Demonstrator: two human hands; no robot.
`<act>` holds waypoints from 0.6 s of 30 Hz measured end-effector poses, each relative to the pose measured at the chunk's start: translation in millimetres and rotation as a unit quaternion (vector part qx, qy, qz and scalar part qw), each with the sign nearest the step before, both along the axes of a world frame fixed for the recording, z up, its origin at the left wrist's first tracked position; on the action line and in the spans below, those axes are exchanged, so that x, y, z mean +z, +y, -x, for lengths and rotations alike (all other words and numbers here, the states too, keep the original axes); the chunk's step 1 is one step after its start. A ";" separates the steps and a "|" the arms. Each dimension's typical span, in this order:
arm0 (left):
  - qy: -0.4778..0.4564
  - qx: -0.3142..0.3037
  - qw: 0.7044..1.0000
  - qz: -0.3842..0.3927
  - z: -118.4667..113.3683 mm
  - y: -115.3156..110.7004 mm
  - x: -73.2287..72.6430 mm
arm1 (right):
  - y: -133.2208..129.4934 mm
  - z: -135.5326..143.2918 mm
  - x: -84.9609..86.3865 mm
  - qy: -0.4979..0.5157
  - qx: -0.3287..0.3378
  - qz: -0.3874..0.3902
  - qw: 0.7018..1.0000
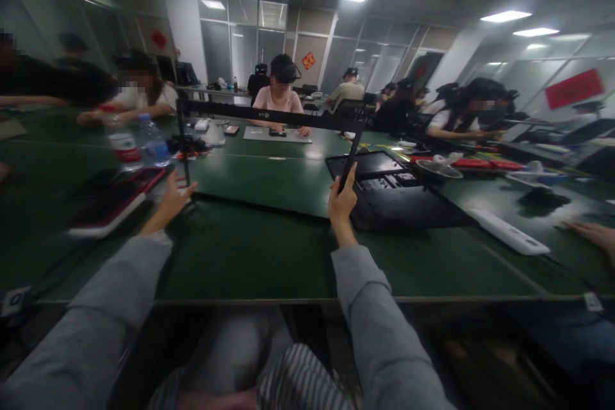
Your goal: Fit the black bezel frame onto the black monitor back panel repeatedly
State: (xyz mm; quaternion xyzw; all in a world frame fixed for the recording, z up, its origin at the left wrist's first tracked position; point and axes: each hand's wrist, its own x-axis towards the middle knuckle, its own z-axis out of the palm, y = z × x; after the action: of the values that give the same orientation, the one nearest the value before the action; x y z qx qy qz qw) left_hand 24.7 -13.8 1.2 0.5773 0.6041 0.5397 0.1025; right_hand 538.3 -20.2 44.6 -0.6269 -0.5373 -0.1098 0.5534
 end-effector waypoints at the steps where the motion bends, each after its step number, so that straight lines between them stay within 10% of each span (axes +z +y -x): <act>1: -0.003 0.003 1.000 0.016 1.0 0.3 -0.1 | 0.3 0.2 -0.2 0.002 -0.001 0.010 1.000; 6: 0.030 -0.014 0.994 0.102 6.2 -0.1 1.4 | 6.3 -4.0 -9.5 0.009 0.026 0.090 0.996; 13: 0.075 0.130 0.972 0.180 9.6 -11.8 13.9 | 25.9 -8.6 -33.0 0.074 0.145 0.272 0.948; 18: 0.126 0.149 0.962 0.193 13.0 -21.7 16.1 | 36.8 -15.8 -48.4 0.089 0.244 0.267 0.928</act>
State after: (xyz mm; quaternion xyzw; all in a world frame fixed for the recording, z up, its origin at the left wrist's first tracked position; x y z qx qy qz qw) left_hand 11.8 -35.5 17.3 0.5137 0.7838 0.3450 0.0532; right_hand 554.1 16.6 -3.8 -0.6083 -0.6318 0.2324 0.4206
